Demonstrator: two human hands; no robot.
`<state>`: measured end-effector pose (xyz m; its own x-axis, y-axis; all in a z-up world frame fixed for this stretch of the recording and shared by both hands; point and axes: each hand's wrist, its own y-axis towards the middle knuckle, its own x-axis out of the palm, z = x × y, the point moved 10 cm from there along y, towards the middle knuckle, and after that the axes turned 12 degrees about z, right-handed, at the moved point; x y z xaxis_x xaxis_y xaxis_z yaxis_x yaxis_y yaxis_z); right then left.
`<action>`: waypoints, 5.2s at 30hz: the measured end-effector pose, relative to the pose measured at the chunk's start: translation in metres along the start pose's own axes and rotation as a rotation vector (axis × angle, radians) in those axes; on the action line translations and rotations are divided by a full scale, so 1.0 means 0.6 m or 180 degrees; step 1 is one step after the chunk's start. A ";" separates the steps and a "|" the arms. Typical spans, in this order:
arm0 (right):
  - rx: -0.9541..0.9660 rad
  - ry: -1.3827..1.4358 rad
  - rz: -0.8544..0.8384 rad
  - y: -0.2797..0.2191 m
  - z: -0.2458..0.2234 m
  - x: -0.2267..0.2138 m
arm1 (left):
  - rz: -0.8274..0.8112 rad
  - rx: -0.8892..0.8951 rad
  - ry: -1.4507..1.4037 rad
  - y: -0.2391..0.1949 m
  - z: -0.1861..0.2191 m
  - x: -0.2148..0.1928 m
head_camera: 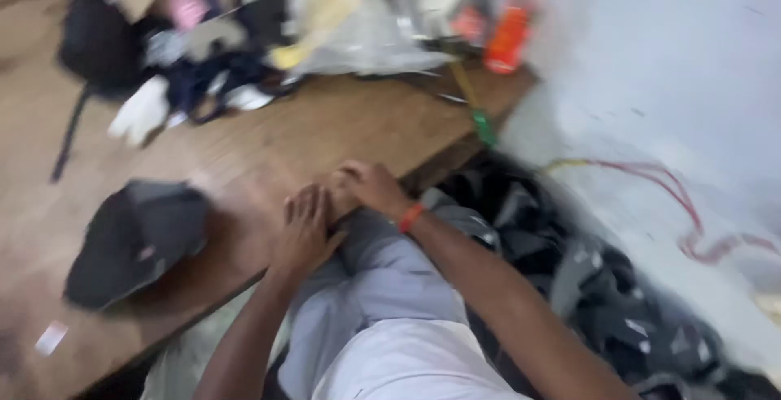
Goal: The person repeatedly inserts a white rectangular insert into the interior of a grey cap, presses it into place, and removes it. This cycle is performed multiple times on the same cap at a wooden workbench. The person also briefly handles a second cap and a screwdriver before returning to the first cap.
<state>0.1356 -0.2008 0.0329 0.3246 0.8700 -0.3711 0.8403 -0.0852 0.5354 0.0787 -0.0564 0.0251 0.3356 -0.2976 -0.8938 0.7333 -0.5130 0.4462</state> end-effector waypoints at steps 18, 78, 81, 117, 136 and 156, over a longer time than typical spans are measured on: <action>0.0077 -0.1061 -0.0015 0.152 0.037 0.081 | 0.2405 -0.2736 -0.2162 -0.087 -0.207 -0.276; 0.1608 0.3699 -0.2062 0.037 -0.257 0.042 | 0.2316 -0.2811 -0.5631 -0.057 -0.163 -0.317; 0.2118 0.3753 -0.2092 0.068 -0.239 0.039 | 0.1457 -0.2744 -0.4889 -0.059 -0.141 -0.310; -0.0995 -0.1712 -0.2551 0.131 -0.045 0.243 | -0.0004 -0.0975 0.0675 0.108 -0.174 0.040; -0.0393 -0.1531 -0.1916 0.116 0.009 0.213 | 0.0166 -0.0941 0.0267 0.052 -0.174 0.056; -0.2121 -0.0536 -0.2703 0.123 -0.126 0.361 | 0.0321 -0.1703 0.0052 0.066 -0.142 0.010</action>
<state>0.2348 0.0182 0.0495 -0.1520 0.4390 -0.8855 0.4310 0.8357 0.3403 0.1603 -0.0100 0.0335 0.4258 -0.3095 -0.8502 0.8941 0.0002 0.4478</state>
